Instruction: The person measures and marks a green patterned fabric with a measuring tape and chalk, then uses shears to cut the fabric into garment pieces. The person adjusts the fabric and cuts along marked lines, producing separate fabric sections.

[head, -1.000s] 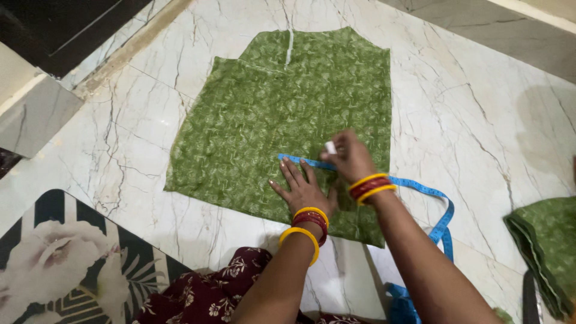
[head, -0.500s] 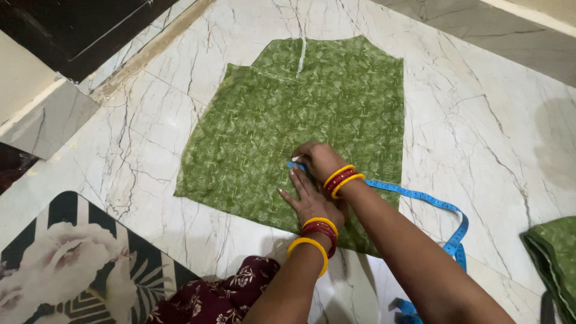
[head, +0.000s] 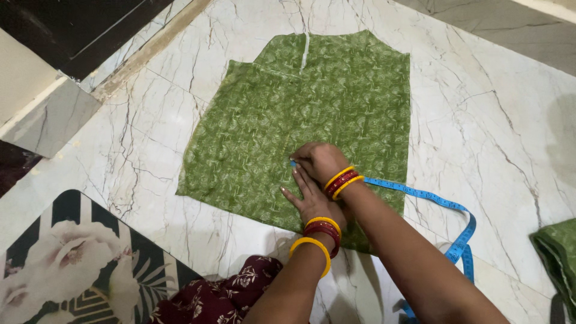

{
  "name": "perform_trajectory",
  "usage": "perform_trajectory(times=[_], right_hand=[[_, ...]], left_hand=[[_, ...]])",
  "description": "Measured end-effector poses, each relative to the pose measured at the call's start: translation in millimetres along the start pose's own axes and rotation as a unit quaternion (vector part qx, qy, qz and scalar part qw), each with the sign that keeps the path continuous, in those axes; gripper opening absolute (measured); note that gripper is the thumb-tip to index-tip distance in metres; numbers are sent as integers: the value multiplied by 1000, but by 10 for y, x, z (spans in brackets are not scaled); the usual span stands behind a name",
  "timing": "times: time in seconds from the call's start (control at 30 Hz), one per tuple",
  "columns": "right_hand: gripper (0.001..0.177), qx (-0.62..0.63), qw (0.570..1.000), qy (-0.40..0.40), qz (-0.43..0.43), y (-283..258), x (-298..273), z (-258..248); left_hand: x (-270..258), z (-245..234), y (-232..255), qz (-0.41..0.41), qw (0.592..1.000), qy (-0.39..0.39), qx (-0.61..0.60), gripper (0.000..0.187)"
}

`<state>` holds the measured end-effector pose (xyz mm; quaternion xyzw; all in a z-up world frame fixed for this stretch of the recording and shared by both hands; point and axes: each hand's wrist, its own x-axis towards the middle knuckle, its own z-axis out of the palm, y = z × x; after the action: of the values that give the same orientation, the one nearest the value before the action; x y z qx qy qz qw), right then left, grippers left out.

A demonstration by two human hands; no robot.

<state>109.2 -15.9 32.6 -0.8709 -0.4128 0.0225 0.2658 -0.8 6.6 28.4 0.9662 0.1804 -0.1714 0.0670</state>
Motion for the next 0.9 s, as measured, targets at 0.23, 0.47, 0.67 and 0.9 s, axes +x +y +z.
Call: perform_trajectory(times=[0.23,0.47,0.67,0.9], right_hand=[[22,-81,996,6,-25,-54,91,93],[18,-111,992,4,-58,-154,239,176],[18,152,984,83,50,-99,367,167],[26,281,951,33,124,411,-42,-70]], left_hand=[[50,60,-6,33,998,-46,2,100],[231,359,18,29,999,-17,33,91],[185,281,10,20,999,-10,30,100],[-69,-54,-42,9,996,48,-78,113]])
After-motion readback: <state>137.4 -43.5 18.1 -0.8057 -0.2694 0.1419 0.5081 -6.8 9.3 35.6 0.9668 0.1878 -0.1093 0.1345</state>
